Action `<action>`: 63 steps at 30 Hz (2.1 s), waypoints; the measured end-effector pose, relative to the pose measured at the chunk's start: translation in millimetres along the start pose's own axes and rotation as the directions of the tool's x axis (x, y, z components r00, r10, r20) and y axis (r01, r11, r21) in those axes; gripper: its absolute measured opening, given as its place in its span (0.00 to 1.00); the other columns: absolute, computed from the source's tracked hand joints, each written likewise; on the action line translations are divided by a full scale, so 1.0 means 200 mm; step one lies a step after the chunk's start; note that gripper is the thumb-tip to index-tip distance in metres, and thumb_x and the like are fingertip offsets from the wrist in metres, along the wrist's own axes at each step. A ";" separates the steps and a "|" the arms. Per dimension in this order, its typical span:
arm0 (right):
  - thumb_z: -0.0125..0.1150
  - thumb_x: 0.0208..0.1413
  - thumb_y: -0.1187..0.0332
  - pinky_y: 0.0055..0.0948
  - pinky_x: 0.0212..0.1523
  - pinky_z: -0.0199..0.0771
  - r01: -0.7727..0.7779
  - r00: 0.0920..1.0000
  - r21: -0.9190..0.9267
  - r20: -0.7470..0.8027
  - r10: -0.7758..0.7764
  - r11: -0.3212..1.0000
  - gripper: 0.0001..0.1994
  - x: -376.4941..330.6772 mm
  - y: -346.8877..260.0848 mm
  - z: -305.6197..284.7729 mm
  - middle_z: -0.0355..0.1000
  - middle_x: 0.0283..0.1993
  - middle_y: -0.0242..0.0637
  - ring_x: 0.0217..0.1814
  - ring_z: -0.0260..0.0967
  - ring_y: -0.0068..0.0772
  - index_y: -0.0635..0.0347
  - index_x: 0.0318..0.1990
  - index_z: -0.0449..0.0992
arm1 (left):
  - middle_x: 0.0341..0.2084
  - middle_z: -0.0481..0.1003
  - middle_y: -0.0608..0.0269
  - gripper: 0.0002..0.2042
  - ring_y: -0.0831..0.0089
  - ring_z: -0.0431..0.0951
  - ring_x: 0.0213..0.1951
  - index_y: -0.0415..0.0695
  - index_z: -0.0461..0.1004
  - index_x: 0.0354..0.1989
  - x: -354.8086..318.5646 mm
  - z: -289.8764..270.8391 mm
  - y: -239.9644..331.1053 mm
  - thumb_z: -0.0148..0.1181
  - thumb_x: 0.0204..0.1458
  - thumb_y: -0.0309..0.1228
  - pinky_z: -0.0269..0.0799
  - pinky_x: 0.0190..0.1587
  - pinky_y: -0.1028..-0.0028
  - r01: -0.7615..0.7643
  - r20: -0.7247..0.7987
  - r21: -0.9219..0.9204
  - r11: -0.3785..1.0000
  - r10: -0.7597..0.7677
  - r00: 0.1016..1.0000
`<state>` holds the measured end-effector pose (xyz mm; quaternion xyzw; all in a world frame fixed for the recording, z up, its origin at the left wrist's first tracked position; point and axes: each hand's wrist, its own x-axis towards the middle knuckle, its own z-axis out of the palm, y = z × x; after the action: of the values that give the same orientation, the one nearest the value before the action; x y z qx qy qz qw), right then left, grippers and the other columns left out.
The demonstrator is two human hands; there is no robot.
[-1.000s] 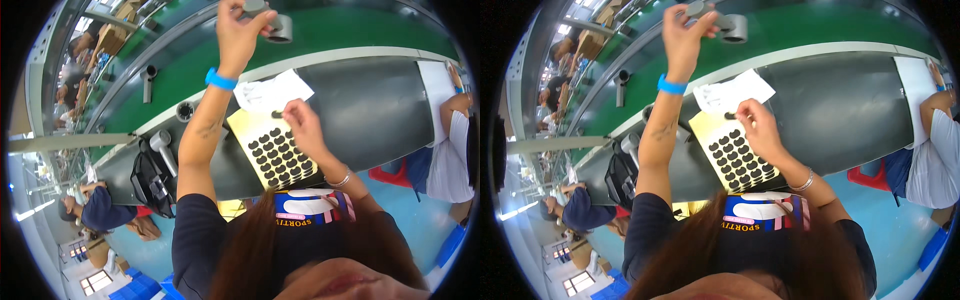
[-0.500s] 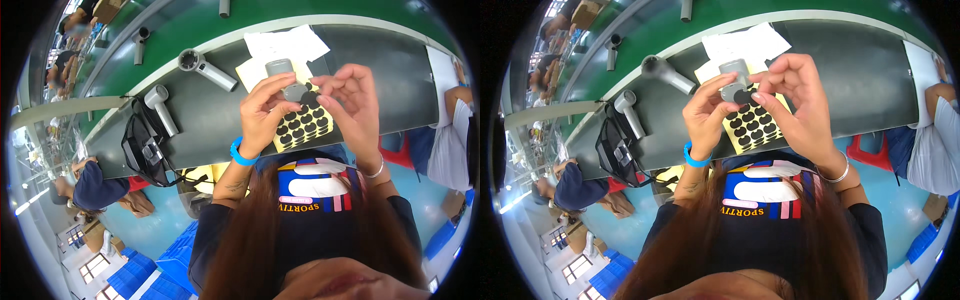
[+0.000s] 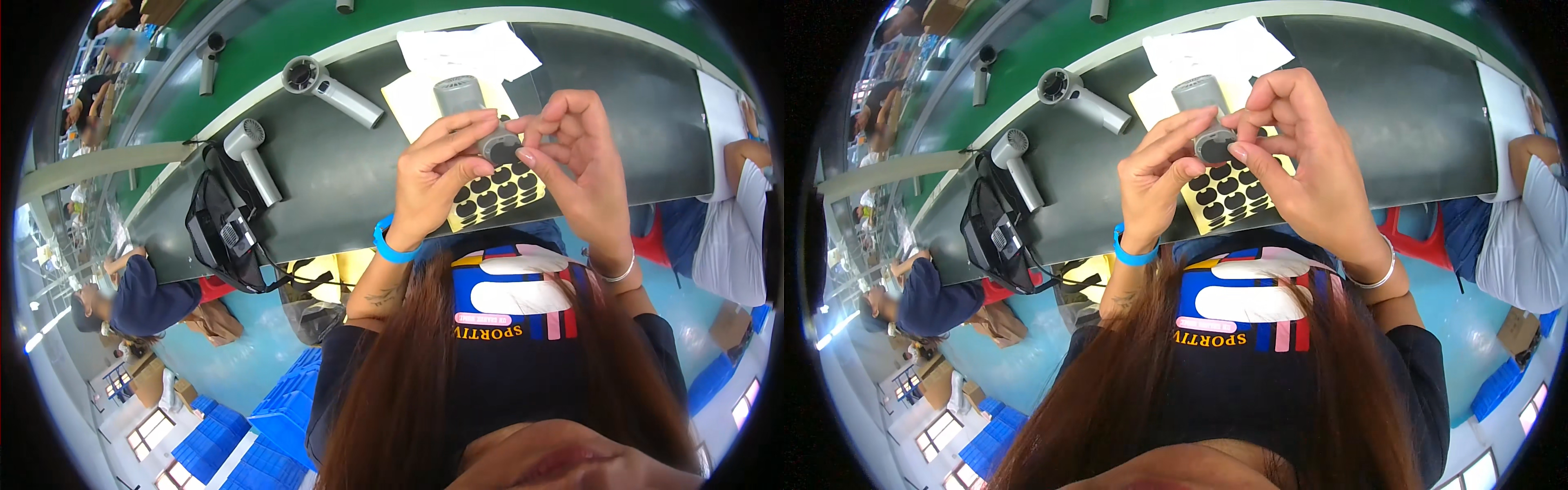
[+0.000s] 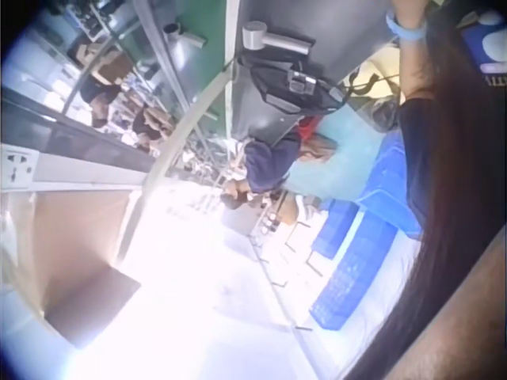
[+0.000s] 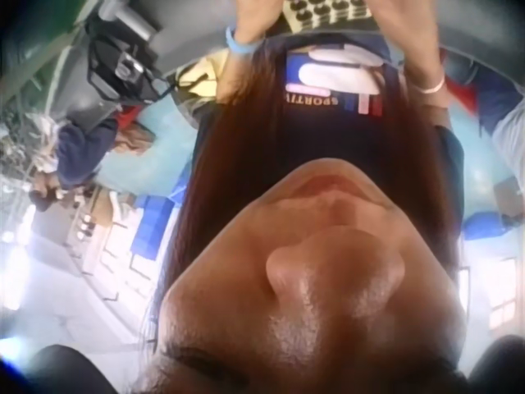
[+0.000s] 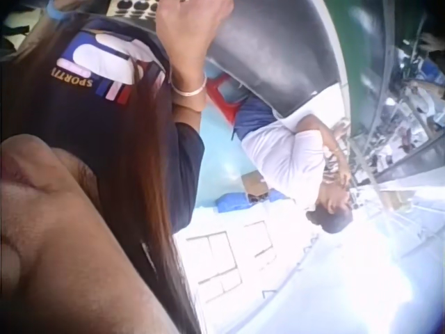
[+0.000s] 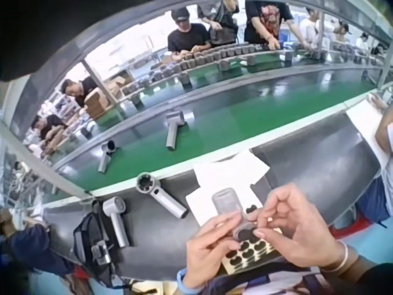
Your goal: The worker is peeling small circular adhesive pads from a sheet and applying them to metal components at an assembly line.
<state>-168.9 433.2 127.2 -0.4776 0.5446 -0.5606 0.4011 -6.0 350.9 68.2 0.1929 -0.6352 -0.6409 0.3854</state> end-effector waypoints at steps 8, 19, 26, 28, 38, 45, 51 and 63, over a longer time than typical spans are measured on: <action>0.55 0.51 0.86 0.22 0.46 0.73 -0.017 1.000 -0.087 0.003 0.018 0.996 0.17 0.01 -0.03 -0.01 0.66 0.37 0.35 0.50 0.70 0.28 0.61 0.46 0.59 | 0.50 0.72 0.58 0.20 0.79 0.73 0.36 0.38 0.75 0.51 0.01 0.01 0.02 0.62 0.46 0.16 0.72 0.38 0.81 0.024 0.004 0.043 0.999 -0.024 1.000; 0.55 0.51 0.86 0.23 0.47 0.74 -0.011 1.000 -0.117 0.021 0.014 0.993 0.17 0.01 -0.04 -0.03 0.67 0.35 0.34 0.50 0.70 0.28 0.61 0.45 0.60 | 0.50 0.72 0.58 0.19 0.79 0.74 0.36 0.38 0.75 0.50 0.01 0.03 0.02 0.61 0.46 0.16 0.72 0.39 0.81 0.040 0.000 0.060 0.997 -0.040 0.999; 0.55 0.52 0.85 0.24 0.47 0.74 -0.016 0.999 -0.131 0.030 0.020 0.991 0.15 0.01 -0.04 -0.04 0.67 0.35 0.34 0.50 0.70 0.28 0.61 0.45 0.60 | 0.49 0.72 0.58 0.19 0.79 0.74 0.35 0.38 0.75 0.50 0.01 0.04 0.01 0.62 0.47 0.17 0.72 0.39 0.81 0.043 -0.021 0.033 0.999 -0.042 0.999; 0.55 0.52 0.84 0.24 0.47 0.74 -0.022 0.999 -0.132 0.029 0.026 0.991 0.15 0.01 -0.04 -0.04 0.68 0.35 0.34 0.50 0.70 0.28 0.61 0.44 0.60 | 0.49 0.72 0.58 0.19 0.79 0.73 0.35 0.38 0.75 0.50 0.01 0.04 0.01 0.62 0.47 0.17 0.72 0.38 0.81 0.045 -0.021 0.030 0.999 -0.044 0.999; 0.56 0.51 0.84 0.25 0.46 0.74 -0.043 0.999 -0.159 0.007 0.044 0.986 0.16 0.01 -0.06 -0.03 0.68 0.34 0.34 0.48 0.71 0.29 0.61 0.44 0.61 | 0.50 0.72 0.58 0.18 0.80 0.73 0.36 0.37 0.76 0.49 0.01 0.04 0.02 0.61 0.48 0.17 0.72 0.38 0.81 0.064 -0.011 0.013 0.998 -0.063 0.998; 0.55 0.50 0.86 0.25 0.46 0.75 -0.016 1.000 -0.170 0.005 0.017 0.985 0.17 0.00 -0.06 -0.03 0.68 0.33 0.34 0.47 0.71 0.27 0.61 0.45 0.61 | 0.52 0.69 0.54 0.15 0.79 0.74 0.40 0.34 0.75 0.48 0.01 0.07 0.04 0.59 0.50 0.15 0.75 0.41 0.82 0.105 -0.026 -0.096 0.990 -0.107 0.994; 0.56 0.49 0.86 0.26 0.46 0.76 -0.005 1.000 -0.214 -0.003 0.005 0.977 0.17 0.00 -0.05 -0.03 0.69 0.33 0.35 0.45 0.72 0.27 0.62 0.45 0.60 | 0.51 0.69 0.53 0.14 0.75 0.75 0.42 0.33 0.75 0.47 0.00 0.10 0.07 0.56 0.50 0.13 0.75 0.43 0.80 0.140 -0.072 -0.100 0.985 -0.147 0.986; 0.60 0.50 0.79 0.27 0.39 0.69 0.095 0.989 -0.432 -0.059 -0.132 0.897 0.17 -0.04 -0.03 -0.04 0.72 0.32 0.37 0.35 0.71 0.32 0.60 0.47 0.62 | 0.49 0.69 0.54 0.12 0.74 0.76 0.43 0.32 0.75 0.44 0.00 0.15 0.06 0.55 0.50 0.13 0.75 0.42 0.80 0.110 -0.134 -0.116 0.987 -0.125 0.983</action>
<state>-174.7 443.3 131.9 -0.5602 0.6424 -0.4701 0.2293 -25.4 372.7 84.2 0.2537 -0.5584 -0.6808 0.4005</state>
